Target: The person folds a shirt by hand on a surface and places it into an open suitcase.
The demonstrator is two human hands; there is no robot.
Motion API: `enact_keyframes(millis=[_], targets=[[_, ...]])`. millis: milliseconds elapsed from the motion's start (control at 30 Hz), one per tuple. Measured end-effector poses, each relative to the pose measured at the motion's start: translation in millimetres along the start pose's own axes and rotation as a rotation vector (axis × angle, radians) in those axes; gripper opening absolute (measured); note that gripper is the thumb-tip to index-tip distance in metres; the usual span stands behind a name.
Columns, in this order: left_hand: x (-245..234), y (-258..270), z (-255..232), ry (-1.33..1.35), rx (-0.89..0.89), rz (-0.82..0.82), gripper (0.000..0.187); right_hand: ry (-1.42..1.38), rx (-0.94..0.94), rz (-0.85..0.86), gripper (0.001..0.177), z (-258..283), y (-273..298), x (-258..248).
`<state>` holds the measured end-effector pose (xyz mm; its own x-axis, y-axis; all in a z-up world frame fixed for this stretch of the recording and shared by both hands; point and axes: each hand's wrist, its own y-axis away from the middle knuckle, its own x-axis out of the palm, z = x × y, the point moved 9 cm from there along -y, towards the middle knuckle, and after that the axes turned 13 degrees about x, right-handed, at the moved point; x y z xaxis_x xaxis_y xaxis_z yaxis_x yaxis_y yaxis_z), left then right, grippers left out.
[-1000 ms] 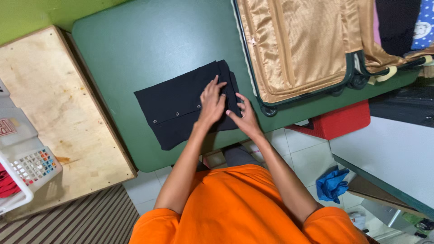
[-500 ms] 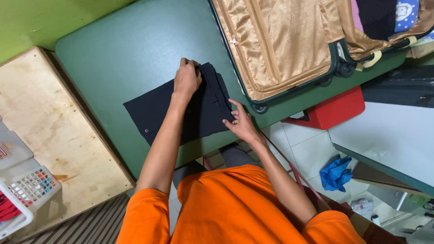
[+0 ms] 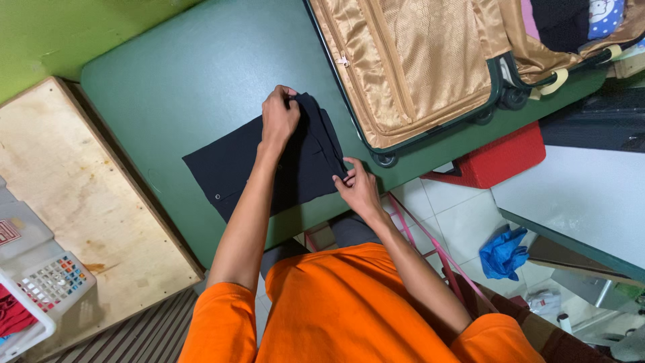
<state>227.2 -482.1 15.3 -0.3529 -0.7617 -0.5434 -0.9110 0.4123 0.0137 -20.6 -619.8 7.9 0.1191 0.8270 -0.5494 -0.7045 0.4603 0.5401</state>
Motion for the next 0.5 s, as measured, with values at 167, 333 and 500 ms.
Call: enact_keyframes(millis=[167, 333, 500], targets=[[7, 5, 2, 0.026, 0.062, -0.023, 0.025, -0.287, 0.124, 0.048, 0.064, -25, 1, 11], [16, 8, 24, 0.155, -0.114, -0.034, 0.028, -0.674, 0.173, 0.144, 0.060, -49, -5, 24], [20, 1, 27, 0.208, -0.109, -0.047, 0.029, -0.656, 0.169, 0.132, 0.050, -63, -9, 29]])
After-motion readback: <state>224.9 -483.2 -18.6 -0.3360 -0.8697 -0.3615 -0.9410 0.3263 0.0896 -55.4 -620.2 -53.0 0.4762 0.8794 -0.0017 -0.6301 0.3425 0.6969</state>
